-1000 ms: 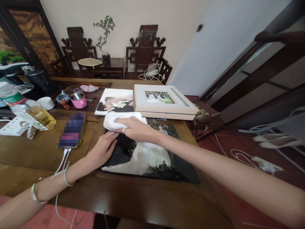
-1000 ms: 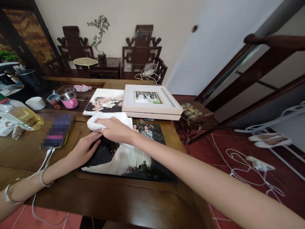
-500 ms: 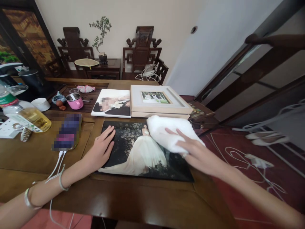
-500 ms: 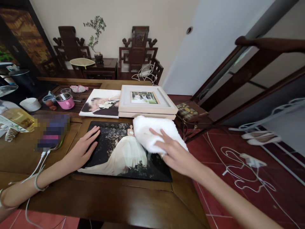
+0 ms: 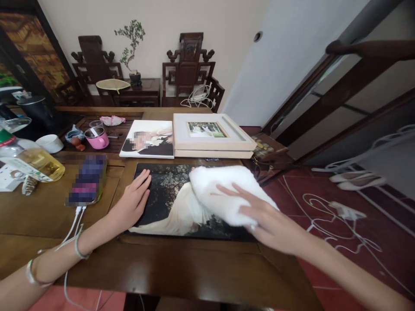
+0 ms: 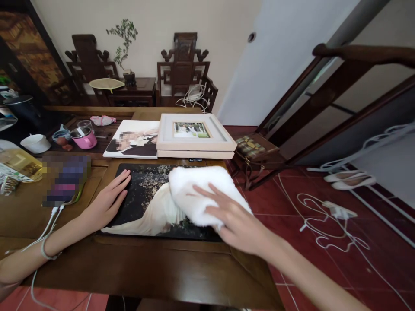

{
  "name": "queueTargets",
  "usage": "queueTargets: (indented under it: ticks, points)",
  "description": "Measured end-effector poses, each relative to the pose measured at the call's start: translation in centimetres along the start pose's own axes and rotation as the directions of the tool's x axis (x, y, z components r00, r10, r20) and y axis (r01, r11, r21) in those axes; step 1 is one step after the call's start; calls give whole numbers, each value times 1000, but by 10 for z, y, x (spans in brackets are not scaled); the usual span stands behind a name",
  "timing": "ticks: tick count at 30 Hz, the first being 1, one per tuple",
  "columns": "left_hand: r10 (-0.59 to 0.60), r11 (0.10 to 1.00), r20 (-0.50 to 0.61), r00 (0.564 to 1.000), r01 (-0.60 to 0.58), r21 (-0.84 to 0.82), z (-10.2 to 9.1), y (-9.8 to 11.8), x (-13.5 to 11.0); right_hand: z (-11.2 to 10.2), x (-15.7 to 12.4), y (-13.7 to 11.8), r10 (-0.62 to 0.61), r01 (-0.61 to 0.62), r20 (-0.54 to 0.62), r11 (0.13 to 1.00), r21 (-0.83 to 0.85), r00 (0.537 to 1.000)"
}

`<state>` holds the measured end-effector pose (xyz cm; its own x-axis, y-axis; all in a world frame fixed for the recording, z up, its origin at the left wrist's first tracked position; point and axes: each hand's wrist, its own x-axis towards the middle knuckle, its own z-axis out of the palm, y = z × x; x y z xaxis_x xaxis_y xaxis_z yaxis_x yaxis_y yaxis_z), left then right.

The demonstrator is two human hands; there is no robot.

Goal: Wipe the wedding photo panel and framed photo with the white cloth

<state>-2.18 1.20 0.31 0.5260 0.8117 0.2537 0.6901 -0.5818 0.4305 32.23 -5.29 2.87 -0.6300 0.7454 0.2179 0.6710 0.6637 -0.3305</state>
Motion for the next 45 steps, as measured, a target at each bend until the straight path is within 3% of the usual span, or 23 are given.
queueTargets:
  ticks: [4, 7, 11, 17, 21, 25, 30, 34, 37, 40, 45]
  points:
    - [0, 1000, 12, 1000, 0, -9, -1, 0, 0, -8, 32, 39, 167, -167, 0, 986, 24, 986]
    - [11, 1000, 11, 1000, -11, -13, -1, -1, 0, -10, 41, 44, 196, -196, -4, 980, 35, 981]
    - [20, 1000, -8, 1000, -20, -20, 0, -2, 0, 0, 21, 18, 184, -184, -21, 983, -1, 983]
    - [6, 1000, 0, 1000, -6, 3, 0, -1, 1, 12, -34, -53, -109, 109, 3, 994, -27, 994]
    - [19, 1000, -2, 1000, -19, 10, 0, -2, 1, 10, -42, -68, -192, 193, 41, 981, -28, 981]
    - [24, 1000, 13, 1000, -24, 1, 0, -3, 0, 8, -19, -38, -200, 201, 28, 979, -29, 979]
    - [22, 1000, 28, 999, -22, -15, 0, -3, 0, -1, 33, 20, -3, 2, -21, 998, -69, 1000]
    - [14, 1000, 19, 1000, -14, -25, -1, -2, 1, 2, 51, 33, 52, -54, -24, 996, -68, 998]
    - [4, 1000, 14, 1000, -4, -30, -1, -1, 1, 13, 36, 12, 11, -17, -65, 997, -80, 998]
    - [4, 1000, 13, 1000, -4, -16, -1, 0, 1, 26, 9, -28, -128, 120, -118, 990, -71, 985]
    - [10, 1000, 13, 1000, -10, -21, -1, 1, 1, 35, -17, -77, -285, 282, -72, 958, -47, 956]
